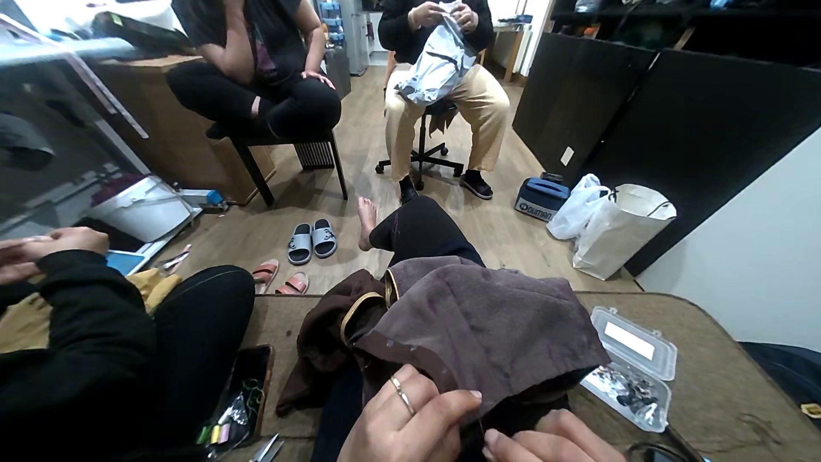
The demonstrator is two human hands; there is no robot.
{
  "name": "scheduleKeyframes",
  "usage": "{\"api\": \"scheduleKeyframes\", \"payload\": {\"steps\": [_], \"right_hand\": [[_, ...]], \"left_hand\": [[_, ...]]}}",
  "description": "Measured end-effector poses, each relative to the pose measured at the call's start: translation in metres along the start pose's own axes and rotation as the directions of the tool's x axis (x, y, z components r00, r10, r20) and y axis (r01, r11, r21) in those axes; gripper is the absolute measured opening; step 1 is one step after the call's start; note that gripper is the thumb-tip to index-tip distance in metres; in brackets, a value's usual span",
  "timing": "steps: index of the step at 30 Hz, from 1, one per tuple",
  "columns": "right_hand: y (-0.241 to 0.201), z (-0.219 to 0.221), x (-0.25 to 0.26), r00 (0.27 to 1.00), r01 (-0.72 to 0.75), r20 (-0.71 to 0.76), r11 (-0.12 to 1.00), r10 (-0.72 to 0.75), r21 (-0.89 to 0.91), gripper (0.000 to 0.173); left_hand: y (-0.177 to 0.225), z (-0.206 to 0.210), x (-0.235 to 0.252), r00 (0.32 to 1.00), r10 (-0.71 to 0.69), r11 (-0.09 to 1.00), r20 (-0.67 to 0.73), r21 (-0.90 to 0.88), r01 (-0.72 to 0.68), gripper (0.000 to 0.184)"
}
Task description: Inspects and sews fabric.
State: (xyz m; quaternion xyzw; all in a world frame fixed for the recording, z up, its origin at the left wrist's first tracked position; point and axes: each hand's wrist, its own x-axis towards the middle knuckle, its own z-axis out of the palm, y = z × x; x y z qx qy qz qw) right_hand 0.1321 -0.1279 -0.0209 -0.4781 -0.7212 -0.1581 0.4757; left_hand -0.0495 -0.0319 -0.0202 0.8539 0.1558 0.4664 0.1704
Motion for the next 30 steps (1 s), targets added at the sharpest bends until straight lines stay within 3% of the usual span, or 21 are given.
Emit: {"api": "scheduleKeyframes", "payload": {"steps": [5, 8, 10, 14, 18, 21, 26, 30], "right_hand": [[0.006, -0.004, 0.01, 0.972, -0.233, 0.025, 0.965, 0.232, 0.119, 0.009], [-0.006, 0.004, 0.004, 0.987, -0.154, 0.069, 0.974, 0.144, 0.164, 0.009], [-0.01, 0.002, 0.004, 0.997, -0.073, 0.021, 0.987, 0.071, 0.142, 0.01], [-0.003, 0.003, 0.009, 0.978, -0.205, -0.016, 0.975, 0.207, 0.084, 0.008], [-0.011, 0.005, 0.004, 0.997, -0.08, -0.004, 0.989, 0.081, 0.127, 0.009], [-0.002, 0.003, 0.009, 0.981, -0.184, -0.051, 0.982, 0.186, 0.047, 0.009], [-0.01, 0.006, 0.004, 0.995, -0.097, -0.024, 0.99, 0.1, 0.099, 0.007], [0.002, 0.005, 0.01, 0.974, -0.211, -0.068, 0.976, 0.214, 0.055, 0.008]], "left_hand": [[0.002, -0.005, 0.001, 0.998, 0.046, 0.998, 0.046, -0.049, -0.044, 0.013], [-0.001, -0.005, 0.001, 1.0, 0.018, 1.0, 0.018, -0.015, -0.018, 0.015], [0.0, -0.005, -0.001, 0.999, 0.026, 0.999, 0.039, -0.031, -0.024, 0.016], [0.002, -0.006, 0.001, 0.999, 0.03, 0.999, 0.037, -0.046, -0.028, 0.015], [0.001, -0.006, 0.0, 0.999, 0.027, 0.999, 0.029, -0.039, -0.026, 0.017], [0.001, -0.005, 0.0, 0.999, 0.028, 0.999, 0.025, -0.037, -0.027, 0.016], [0.001, -0.005, 0.002, 0.999, 0.029, 0.999, 0.021, -0.025, -0.028, 0.016], [-0.001, -0.003, 0.0, 1.0, 0.017, 1.0, 0.026, -0.022, -0.016, 0.015]]}}
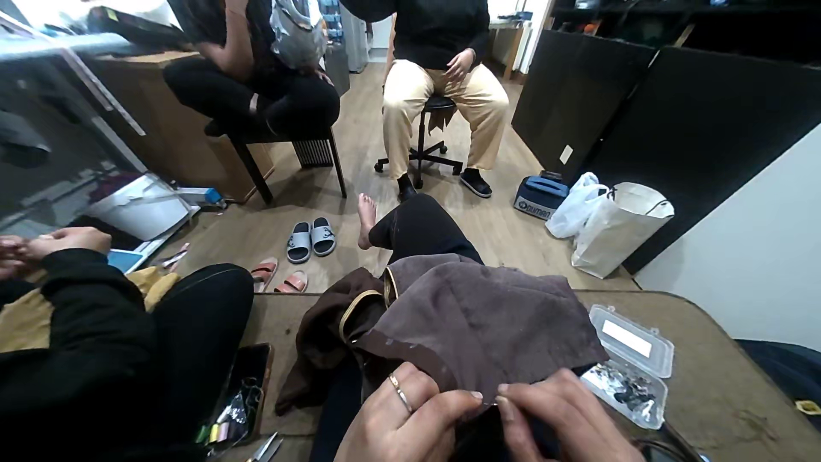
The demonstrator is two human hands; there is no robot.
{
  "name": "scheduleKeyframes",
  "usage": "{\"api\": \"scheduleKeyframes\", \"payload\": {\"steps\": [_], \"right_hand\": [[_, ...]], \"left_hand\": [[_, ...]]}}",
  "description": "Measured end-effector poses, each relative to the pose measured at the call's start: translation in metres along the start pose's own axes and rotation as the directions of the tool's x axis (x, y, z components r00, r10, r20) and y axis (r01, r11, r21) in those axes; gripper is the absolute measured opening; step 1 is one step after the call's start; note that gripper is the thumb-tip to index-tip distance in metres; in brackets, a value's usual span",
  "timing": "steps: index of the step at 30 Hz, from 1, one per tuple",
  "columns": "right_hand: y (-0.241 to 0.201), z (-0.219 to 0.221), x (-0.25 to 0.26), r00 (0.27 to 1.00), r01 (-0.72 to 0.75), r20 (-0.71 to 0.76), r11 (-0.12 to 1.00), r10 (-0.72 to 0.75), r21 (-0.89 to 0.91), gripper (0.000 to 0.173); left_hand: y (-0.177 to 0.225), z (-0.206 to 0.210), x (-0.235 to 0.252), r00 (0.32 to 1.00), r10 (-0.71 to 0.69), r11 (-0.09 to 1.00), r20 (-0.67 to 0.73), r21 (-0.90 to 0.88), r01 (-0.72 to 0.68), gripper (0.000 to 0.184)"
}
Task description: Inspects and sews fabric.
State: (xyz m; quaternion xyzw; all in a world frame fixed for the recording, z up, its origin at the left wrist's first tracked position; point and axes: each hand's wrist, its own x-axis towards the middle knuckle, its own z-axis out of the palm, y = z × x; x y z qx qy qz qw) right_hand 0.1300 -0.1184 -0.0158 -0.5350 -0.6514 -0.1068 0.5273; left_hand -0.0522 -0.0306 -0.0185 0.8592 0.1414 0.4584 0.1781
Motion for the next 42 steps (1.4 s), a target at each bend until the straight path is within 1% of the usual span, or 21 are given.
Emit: {"api": "scheduleKeyframes", "payload": {"steps": [1, 3, 6, 8, 10, 12, 14, 18, 20, 22, 23, 24, 26, 28, 29, 31, 33, 37, 39, 42], "right_hand": [[0.001, 0.001, -0.001, 1.0, -0.019, 0.019, 1.0, 0.019, 0.017, 0.008], [-0.001, 0.001, -0.003, 0.996, -0.08, 0.052, 0.991, 0.074, 0.111, 0.008], [0.001, -0.002, -0.001, 0.98, -0.2, 0.064, 0.952, 0.19, 0.231, 0.009], [0.005, -0.002, 0.0, 0.968, -0.249, 0.076, 0.932, 0.237, 0.263, 0.009], [0.007, 0.001, -0.002, 0.96, -0.275, 0.119, 0.926, 0.252, 0.259, 0.01], [0.007, 0.004, -0.005, 0.957, -0.269, 0.176, 0.93, 0.229, 0.251, 0.011], [0.005, 0.007, -0.008, 0.959, -0.229, 0.224, 0.94, 0.173, 0.255, 0.011], [0.006, 0.007, -0.008, 0.968, -0.142, 0.236, 0.961, 0.085, 0.236, 0.011], [0.01, 0.004, -0.008, 0.971, -0.142, 0.222, 0.961, 0.089, 0.236, 0.015], [0.015, 0.0, -0.009, 0.973, -0.172, 0.195, 0.945, 0.12, 0.277, 0.028], [0.016, -0.001, -0.008, 0.972, -0.197, 0.19, 0.925, 0.14, 0.324, 0.032], [0.015, -0.001, -0.007, 0.97, -0.215, 0.189, 0.903, 0.153, 0.372, 0.03], [0.011, 0.001, -0.004, 0.969, -0.225, 0.193, 0.875, 0.155, 0.428, 0.018], [0.008, 0.003, -0.003, 0.97, -0.223, 0.188, 0.877, 0.156, 0.424, 0.009], [0.007, 0.005, -0.002, 0.97, -0.222, 0.182, 0.884, 0.159, 0.411, 0.009], [0.007, 0.007, -0.003, 0.971, -0.217, 0.178, 0.9, 0.159, 0.377, 0.011], [0.005, 0.008, -0.004, 0.973, -0.202, 0.179, 0.918, 0.148, 0.342, 0.016], [0.002, 0.007, -0.004, 0.971, -0.192, 0.194, 0.943, 0.142, 0.272, 0.026], [0.001, 0.006, -0.003, 0.97, -0.193, 0.199, 0.941, 0.141, 0.278, 0.028], [-0.001, 0.008, -0.003, 0.977, -0.187, 0.16, 0.935, 0.143, 0.303, 0.027]], "left_hand": [[-0.001, 0.0, 0.0, 1.0, -0.014, 1.0, -0.001, 0.002, 0.014, 0.015], [0.0, -0.001, 0.0, 0.999, -0.037, 0.999, 0.01, -0.006, 0.037, 0.016], [0.001, 0.0, -0.001, 0.999, -0.028, 0.999, 0.03, -0.022, 0.029, 0.019], [0.0, -0.001, 0.001, 0.999, -0.036, 0.999, 0.039, -0.027, 0.038, 0.02], [0.0, -0.001, 0.002, 0.998, -0.049, 0.998, 0.029, -0.024, 0.05, 0.017], [0.001, 0.001, 0.001, 0.998, -0.066, 0.998, 0.013, -0.021, 0.066, 0.016], [0.002, 0.003, 0.001, 0.997, -0.084, 0.996, 0.003, -0.032, 0.084, 0.016], [0.001, 0.004, 0.0, 0.996, -0.093, 0.995, -0.013, -0.039, 0.092, 0.021], [0.001, 0.004, 0.0, 0.996, -0.092, 0.995, -0.01, -0.046, 0.091, 0.021], [0.001, 0.003, 0.001, 0.995, -0.1, 0.994, -0.007, -0.051, 0.099, 0.017], [0.002, 0.003, 0.001, 0.994, -0.107, 0.993, -0.004, -0.05, 0.107, 0.016], [0.002, 0.003, 0.001, 0.993, -0.114, 0.992, 0.002, -0.052, 0.114, 0.015], [0.002, 0.002, 0.001, 0.993, -0.118, 0.991, 0.018, -0.066, 0.119, 0.015], [0.004, 0.002, 0.002, 0.992, -0.124, 0.988, 0.033, -0.091, 0.126, 0.014], [0.005, 0.002, 0.002, 0.991, -0.128, 0.986, 0.039, -0.098, 0.132, 0.013], [0.005, 0.003, 0.001, 0.99, -0.138, 0.985, 0.039, -0.096, 0.141, 0.014], [0.005, 0.005, 0.001, 0.992, -0.129, 0.989, 0.005, -0.075, 0.129, 0.015], [0.005, 0.006, 0.002, 0.994, -0.105, 0.992, -0.032, -0.073, 0.102, 0.01], [0.007, 0.006, 0.002, 0.992, -0.119, 0.99, -0.033, -0.079, 0.117, 0.009], [0.01, 0.007, 0.002, 0.987, -0.158, 0.982, -0.034, -0.109, 0.153, 0.008]]}}
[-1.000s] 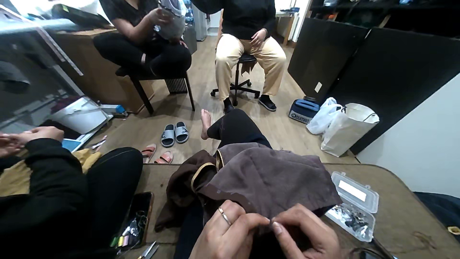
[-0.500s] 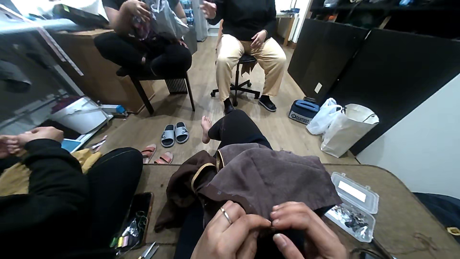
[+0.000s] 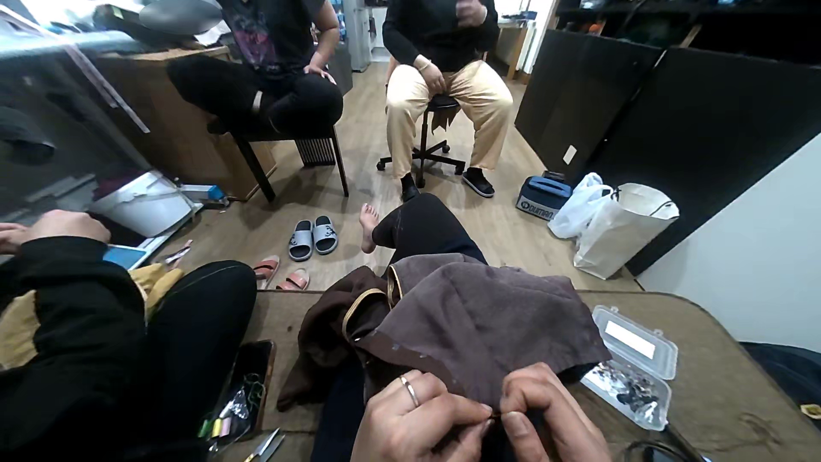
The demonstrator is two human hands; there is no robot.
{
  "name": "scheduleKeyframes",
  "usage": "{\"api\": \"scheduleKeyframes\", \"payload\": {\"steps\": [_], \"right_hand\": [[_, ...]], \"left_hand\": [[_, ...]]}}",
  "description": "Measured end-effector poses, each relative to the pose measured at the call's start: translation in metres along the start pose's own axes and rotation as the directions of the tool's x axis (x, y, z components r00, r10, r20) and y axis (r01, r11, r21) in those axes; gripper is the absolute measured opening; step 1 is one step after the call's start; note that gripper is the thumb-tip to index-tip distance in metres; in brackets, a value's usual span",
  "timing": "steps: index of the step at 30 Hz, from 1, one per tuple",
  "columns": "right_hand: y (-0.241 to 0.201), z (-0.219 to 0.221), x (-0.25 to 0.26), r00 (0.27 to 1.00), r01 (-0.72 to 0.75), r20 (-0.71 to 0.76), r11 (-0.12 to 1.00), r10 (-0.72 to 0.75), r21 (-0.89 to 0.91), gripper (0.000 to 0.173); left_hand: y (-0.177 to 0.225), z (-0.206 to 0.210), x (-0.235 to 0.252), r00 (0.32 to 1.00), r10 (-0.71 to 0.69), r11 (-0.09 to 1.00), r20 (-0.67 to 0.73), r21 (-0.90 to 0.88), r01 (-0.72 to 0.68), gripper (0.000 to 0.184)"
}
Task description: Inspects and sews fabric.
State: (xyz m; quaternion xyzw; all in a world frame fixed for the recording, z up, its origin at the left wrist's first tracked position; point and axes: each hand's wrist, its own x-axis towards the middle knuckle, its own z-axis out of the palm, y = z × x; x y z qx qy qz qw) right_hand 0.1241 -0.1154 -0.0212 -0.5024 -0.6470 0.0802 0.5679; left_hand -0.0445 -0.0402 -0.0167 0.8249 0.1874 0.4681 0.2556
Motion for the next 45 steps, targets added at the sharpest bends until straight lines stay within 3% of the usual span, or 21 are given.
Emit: {"api": "scheduleKeyframes", "payload": {"steps": [10, 15, 21, 25, 31, 35, 45], "right_hand": [[-0.001, 0.001, 0.0, 0.997, 0.016, -0.076, 0.999, -0.014, 0.03, 0.026], [-0.006, -0.011, 0.009, 0.969, 0.036, -0.247, 0.982, 0.01, 0.183, 0.014], [-0.001, 0.0, 0.004, 0.994, -0.078, -0.058, 0.979, 0.09, 0.191, 0.022], [0.002, 0.001, 0.007, 0.998, -0.058, 0.025, 0.983, 0.055, 0.173, 0.026], [0.004, 0.003, 0.008, 1.0, -0.012, 0.014, 0.972, 0.009, 0.233, 0.026], [0.003, 0.001, 0.01, 0.999, 0.023, -0.042, 0.984, -0.016, 0.177, 0.028], [0.0, -0.004, 0.013, 0.995, -0.078, -0.035, 0.95, 0.093, 0.304, 0.022]], "left_hand": [[0.005, 0.002, 0.001, 1.0, -0.015, 0.999, -0.003, -0.036, 0.015, 0.007], [-0.002, 0.005, 0.0, 0.996, -0.063, 0.997, -0.061, -0.038, 0.061, 0.006], [0.003, 0.001, 0.003, 0.997, -0.069, 0.992, -0.046, -0.109, 0.064, 0.009], [0.006, 0.002, 0.003, 0.998, -0.057, 0.993, -0.019, -0.106, 0.055, 0.009], [0.008, 0.001, 0.005, 0.998, -0.058, 0.99, 0.003, -0.128, 0.058, 0.007], [0.008, 0.002, 0.006, 0.998, -0.061, 0.992, 0.032, -0.112, 0.064, 0.006], [0.006, 0.002, 0.004, 0.995, -0.1, 0.984, 0.008, -0.15, 0.1, 0.014]]}}
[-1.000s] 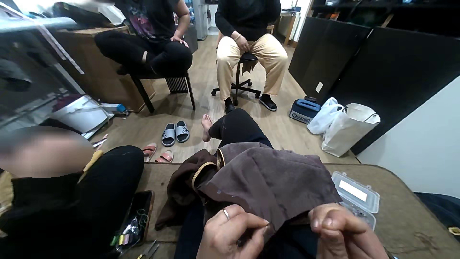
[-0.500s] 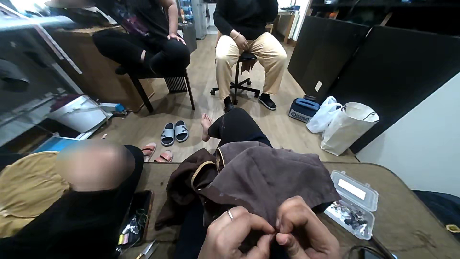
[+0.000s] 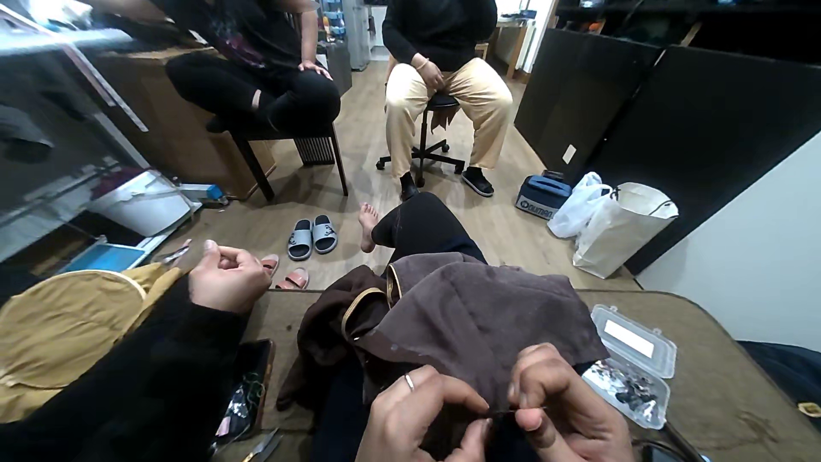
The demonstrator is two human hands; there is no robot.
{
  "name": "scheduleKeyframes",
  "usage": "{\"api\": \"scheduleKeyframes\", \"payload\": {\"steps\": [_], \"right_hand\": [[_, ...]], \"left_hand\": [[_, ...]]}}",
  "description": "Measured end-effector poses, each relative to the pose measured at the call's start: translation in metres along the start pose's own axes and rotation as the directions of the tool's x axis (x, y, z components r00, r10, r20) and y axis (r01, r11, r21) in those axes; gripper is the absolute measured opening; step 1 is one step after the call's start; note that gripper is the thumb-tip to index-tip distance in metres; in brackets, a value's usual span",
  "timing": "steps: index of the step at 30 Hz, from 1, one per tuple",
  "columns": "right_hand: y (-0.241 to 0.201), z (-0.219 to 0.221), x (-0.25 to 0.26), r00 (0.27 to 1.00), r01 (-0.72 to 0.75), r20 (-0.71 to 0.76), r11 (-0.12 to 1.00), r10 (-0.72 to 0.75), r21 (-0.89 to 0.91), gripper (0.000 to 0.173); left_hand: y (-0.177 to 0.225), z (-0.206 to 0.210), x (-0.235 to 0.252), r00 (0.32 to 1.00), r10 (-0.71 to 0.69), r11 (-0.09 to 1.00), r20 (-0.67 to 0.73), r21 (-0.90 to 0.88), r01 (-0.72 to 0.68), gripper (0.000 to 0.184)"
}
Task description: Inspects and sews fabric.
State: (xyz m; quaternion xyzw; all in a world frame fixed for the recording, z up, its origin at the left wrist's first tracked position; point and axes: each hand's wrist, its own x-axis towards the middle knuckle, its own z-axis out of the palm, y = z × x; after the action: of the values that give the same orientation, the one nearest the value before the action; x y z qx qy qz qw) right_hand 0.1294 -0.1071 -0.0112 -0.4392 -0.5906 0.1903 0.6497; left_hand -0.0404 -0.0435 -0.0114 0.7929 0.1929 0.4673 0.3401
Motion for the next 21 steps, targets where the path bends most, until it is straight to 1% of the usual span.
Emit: {"api": "scheduleKeyframes", "payload": {"steps": [4, 9, 16, 21], "right_hand": [[-0.0028, 0.0018, -0.0007, 0.999, -0.029, -0.017, 0.999, 0.029, 0.033, 0.019], [-0.0023, 0.0023, -0.0018, 0.999, -0.04, 0.002, 0.999, 0.04, 0.029, 0.021], [0.001, 0.002, -0.0031, 1.0, 0.016, 0.022, 0.997, -0.014, -0.07, 0.029], [0.001, 0.0017, -0.0006, 0.999, 0.0, 0.034, 0.998, 0.002, -0.07, 0.031]], "left_hand": [[-0.0023, 0.0009, 0.0001, 0.999, 0.03, 0.999, 0.016, -0.018, -0.03, 0.023], [-0.0042, 0.0046, 0.0011, 0.997, 0.066, 0.998, -0.032, -0.022, -0.067, 0.011], [-0.0091, 0.0058, -0.0003, 0.997, 0.061, 0.998, -0.044, 0.0, -0.061, 0.01], [-0.0071, 0.0051, 0.0012, 0.999, 0.024, 0.999, -0.044, -0.044, -0.026, 0.009]]}}
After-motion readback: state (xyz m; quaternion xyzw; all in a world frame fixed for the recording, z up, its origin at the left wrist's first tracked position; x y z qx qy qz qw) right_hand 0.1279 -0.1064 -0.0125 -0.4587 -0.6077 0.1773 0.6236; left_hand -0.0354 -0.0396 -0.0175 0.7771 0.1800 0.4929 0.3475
